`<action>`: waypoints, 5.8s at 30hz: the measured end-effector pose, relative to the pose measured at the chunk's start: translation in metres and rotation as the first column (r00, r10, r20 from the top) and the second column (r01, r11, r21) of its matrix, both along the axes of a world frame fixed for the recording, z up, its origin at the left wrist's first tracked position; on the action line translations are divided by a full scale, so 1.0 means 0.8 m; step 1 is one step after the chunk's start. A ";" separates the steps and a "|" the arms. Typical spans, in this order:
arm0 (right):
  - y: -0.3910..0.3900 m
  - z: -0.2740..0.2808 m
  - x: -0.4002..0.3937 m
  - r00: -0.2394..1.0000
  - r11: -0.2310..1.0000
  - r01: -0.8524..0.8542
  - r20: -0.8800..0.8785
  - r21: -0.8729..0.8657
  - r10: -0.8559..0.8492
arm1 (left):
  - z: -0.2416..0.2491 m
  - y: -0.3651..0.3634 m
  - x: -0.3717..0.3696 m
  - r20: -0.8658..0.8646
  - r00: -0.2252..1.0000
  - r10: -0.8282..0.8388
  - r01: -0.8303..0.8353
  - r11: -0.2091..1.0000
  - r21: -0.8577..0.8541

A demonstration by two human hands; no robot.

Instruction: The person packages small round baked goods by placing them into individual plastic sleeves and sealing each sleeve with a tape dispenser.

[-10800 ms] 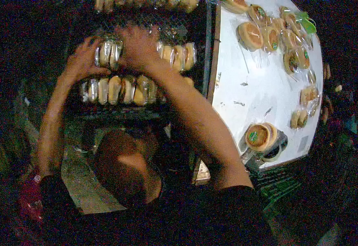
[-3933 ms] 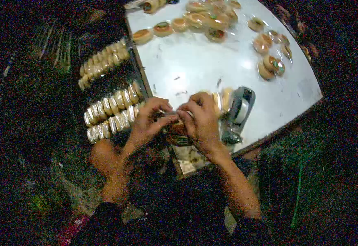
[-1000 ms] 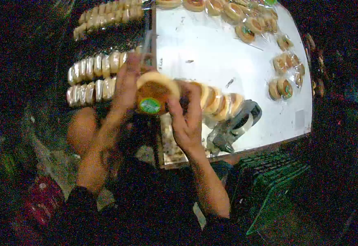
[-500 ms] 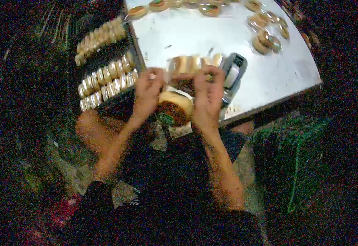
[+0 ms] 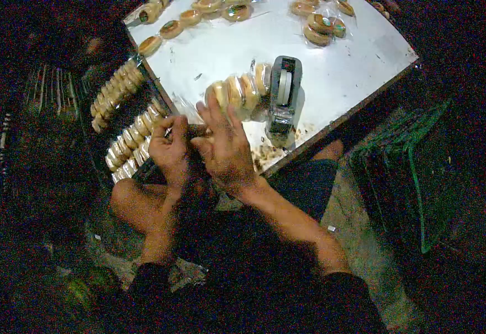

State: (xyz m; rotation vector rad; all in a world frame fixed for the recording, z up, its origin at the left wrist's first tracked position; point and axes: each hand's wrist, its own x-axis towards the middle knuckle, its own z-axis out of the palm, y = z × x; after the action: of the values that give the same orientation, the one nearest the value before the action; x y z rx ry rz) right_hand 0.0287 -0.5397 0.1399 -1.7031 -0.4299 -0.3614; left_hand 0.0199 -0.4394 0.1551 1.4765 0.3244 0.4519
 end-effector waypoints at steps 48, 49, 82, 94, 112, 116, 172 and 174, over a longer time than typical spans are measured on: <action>-0.040 -0.029 0.004 0.931 0.984 0.177 -0.319 -0.035 -0.179 | -0.052 0.014 0.062 -0.147 0.986 -0.084 0.089 0.996 0.027; -0.024 -0.007 0.010 0.965 0.987 0.158 -0.206 -0.023 -0.160 | -0.057 0.016 0.062 -0.147 0.986 -0.079 0.091 0.993 0.076; 0.259 -0.074 0.432 0.968 0.915 -0.189 0.086 -0.357 0.234 | -0.077 0.215 0.119 -0.178 0.967 0.181 -0.164 0.981 0.108; 0.105 0.027 0.158 0.883 0.941 -0.318 -0.398 -0.116 0.249 | -0.060 0.162 0.101 -0.005 0.975 -0.224 0.212 0.927 -0.311; -0.017 0.026 0.076 0.960 0.966 -0.253 -0.134 -0.047 0.245 | -0.015 0.048 0.040 0.293 0.955 0.052 -0.173 0.898 0.404; -0.038 0.037 0.070 0.951 0.975 -0.041 -0.292 0.218 0.105 | -0.011 0.031 0.035 0.344 0.935 0.081 -0.188 0.938 0.290; -0.019 0.030 0.076 0.906 0.916 0.027 0.397 -0.400 0.146 | 0.003 0.055 0.033 0.201 0.951 -0.236 0.027 0.708 0.705; -0.015 0.024 0.091 0.971 0.960 -0.123 0.168 -0.250 0.168 | 0.010 0.045 0.034 0.233 0.965 -0.119 -0.076 0.725 0.685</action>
State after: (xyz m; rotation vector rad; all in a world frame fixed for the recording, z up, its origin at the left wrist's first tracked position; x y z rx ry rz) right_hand 0.1015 -0.5515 0.1594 -1.8633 -0.7602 -0.3756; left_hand 0.0471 -0.4032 0.1633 2.1196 -0.1042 0.8003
